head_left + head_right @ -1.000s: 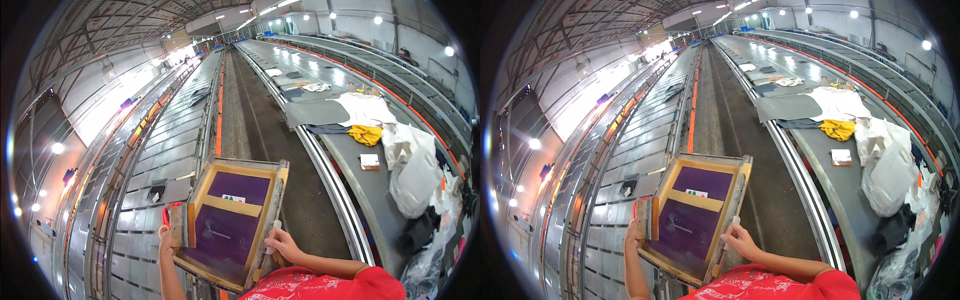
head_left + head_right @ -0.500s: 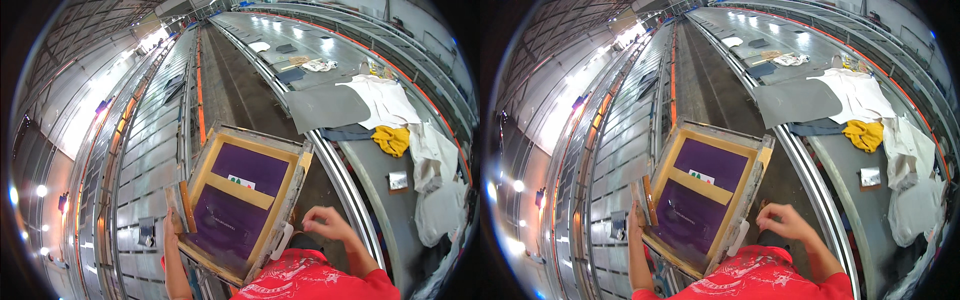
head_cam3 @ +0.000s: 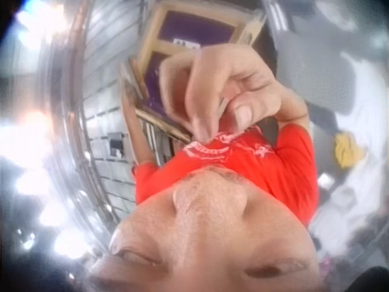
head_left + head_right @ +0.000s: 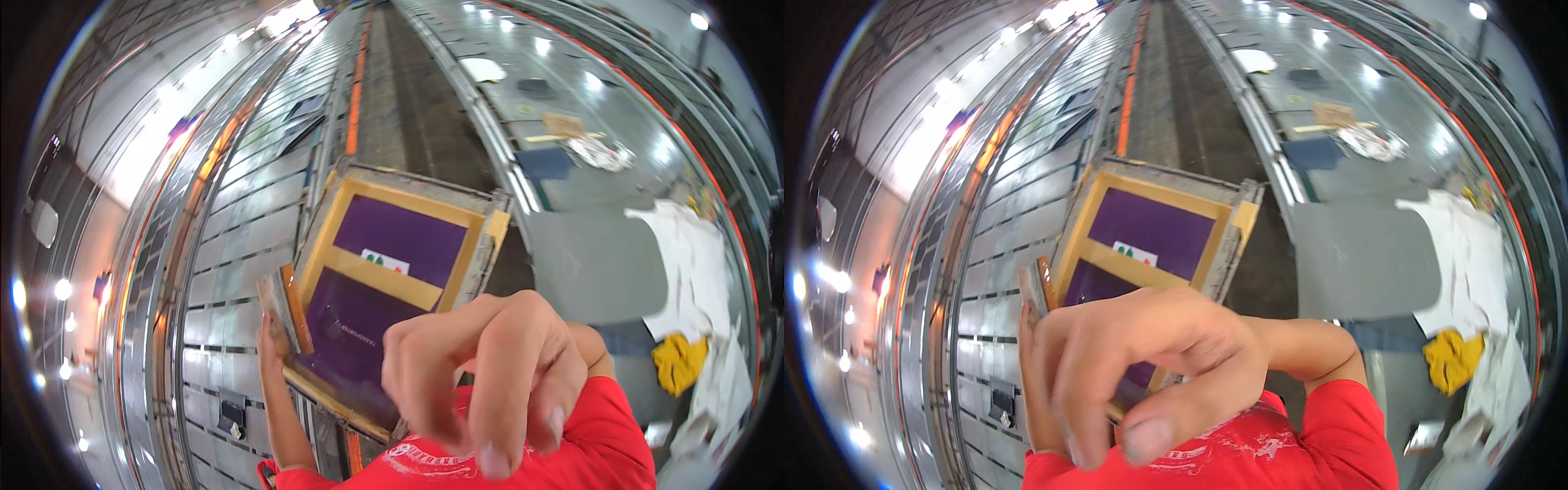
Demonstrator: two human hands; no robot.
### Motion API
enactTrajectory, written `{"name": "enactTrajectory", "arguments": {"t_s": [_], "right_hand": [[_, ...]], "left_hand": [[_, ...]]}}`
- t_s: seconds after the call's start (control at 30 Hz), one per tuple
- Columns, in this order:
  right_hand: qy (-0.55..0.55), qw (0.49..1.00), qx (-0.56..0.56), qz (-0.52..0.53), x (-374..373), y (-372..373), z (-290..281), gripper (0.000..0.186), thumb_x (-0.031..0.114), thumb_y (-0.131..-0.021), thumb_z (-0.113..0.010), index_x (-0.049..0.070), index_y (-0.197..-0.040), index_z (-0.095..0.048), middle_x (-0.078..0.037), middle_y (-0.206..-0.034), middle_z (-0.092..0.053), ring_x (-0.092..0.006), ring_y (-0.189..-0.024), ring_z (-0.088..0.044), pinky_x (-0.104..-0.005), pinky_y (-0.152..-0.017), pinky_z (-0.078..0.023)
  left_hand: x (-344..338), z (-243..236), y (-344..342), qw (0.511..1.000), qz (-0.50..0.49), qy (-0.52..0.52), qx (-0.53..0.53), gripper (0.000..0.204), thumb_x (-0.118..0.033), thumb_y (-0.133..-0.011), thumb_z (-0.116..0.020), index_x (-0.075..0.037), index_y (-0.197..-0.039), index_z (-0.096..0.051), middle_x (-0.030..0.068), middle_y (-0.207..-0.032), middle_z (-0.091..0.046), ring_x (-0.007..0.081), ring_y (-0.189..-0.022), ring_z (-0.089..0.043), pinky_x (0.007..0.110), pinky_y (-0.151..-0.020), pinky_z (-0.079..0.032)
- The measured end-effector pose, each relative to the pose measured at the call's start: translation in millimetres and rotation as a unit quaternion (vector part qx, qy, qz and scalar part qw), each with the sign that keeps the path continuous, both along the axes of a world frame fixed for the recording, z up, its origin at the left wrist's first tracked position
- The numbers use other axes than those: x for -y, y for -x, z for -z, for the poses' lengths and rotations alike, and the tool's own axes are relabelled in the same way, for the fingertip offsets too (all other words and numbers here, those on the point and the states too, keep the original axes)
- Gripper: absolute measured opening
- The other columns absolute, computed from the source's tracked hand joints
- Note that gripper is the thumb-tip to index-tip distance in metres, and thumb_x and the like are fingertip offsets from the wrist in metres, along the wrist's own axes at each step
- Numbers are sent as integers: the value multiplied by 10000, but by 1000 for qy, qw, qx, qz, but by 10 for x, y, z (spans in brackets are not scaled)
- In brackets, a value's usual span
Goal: The person carries a screen printing frame to a workbench, pours purple ink onto the screen, and uses a squeegee to spread the ink across the mesh. They then move to a conveyor belt and repeatedly pull the squeegee across the screen to print onto fabric moving below.
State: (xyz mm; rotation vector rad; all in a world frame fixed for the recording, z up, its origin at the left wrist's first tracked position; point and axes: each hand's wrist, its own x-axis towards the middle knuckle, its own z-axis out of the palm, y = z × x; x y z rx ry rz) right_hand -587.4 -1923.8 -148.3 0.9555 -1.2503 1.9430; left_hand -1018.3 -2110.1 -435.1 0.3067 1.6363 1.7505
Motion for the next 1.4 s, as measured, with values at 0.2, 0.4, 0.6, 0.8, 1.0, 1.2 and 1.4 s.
{"name": "enactTrajectory", "arguments": {"t_s": [0.2, 0.4, 0.6, 0.8, 1.0, 1.2, 1.4], "right_hand": [[168, 967, -98, -162, -1014, 1112, -33, 220, 214, -880, -683, -6, -891, -677, -163, -847, -606, -206, -723, -535, -303, -599, -401], [-3, 987, -21, -160, -2738, 1706, -5, 288, 321, -929, -643, 65, -1045, -702, -229, -1012, -602, -296, -811, -551, -375, -737, -406], [44, 991, -94, -80, -4068, 2165, 156, 343, 353, -944, -632, 33, -1045, -702, -234, -1031, -596, -279, -823, -561, -367, -717, -428], [7, 991, -136, 9, -5768, 2500, 420, 340, 326, -952, -639, 5, -1050, -692, -228, -1030, -601, -276, -852, -576, -375, -744, -455], [0, 968, 132, 212, -7625, 2523, 1151, 245, 215, -959, -657, 18, -1104, -639, -63, -1025, -601, -163, -931, -551, -293, -792, -433], [68, 787, 482, 379, -8727, 2849, 2237, 396, 207, -1001, -596, 70, -1354, -476, -31, -969, -563, -99, -871, -525, -277, -812, -452], [105, 779, 523, 330, -9958, 3731, 2723, 617, 216, -1019, -557, 104, -1531, -230, -123, -1031, -598, -190, -989, -600, -354, -923, -476]], "left_hand": [[-1367, -55, 660, 990, -115, 74, -34, 662, -498, -892, -697, -8, -1313, -554, 104, -1217, -607, 213, -1097, -604, 338, -919, -492], [-2966, -308, 1530, 999, -33, 10, -2, 652, -506, -910, -668, -6, -1314, -559, 119, -1219, -606, 229, -1106, -599, 361, -935, -487], [-4653, -298, 2269, 996, -11, 48, -69, 634, -485, -954, -607, -7, -1360, -518, 144, -1253, -593, 264, -1125, -600, 405, -941, -496], [-6635, -280, 2712, 995, 96, 7, -11, 622, -469, -967, -588, -15, -1383, -495, 150, -1277, -585, 277, -1134, -600, 418, -940, -499], [-7929, -336, 3046, 997, 70, -32, 20, 595, -433, -992, -552, -45, -1430, -449, 150, -1341, -562, 309, -1151, -600, 443, -937, -505], [-9081, 239, 3790, 997, 48, 36, 50, 651, -483, -972, -568, -41, -1436, -451, 130, -1413, -518, 306, -1262, -530, 428, -1052, -423], [-10747, 544, 4586, 998, 53, 26, 22, 705, -499, -954, -591, -31, -1456, -428, 130, -1440, -502, 303, -1278, -516, 408, -1071, -402]]}}
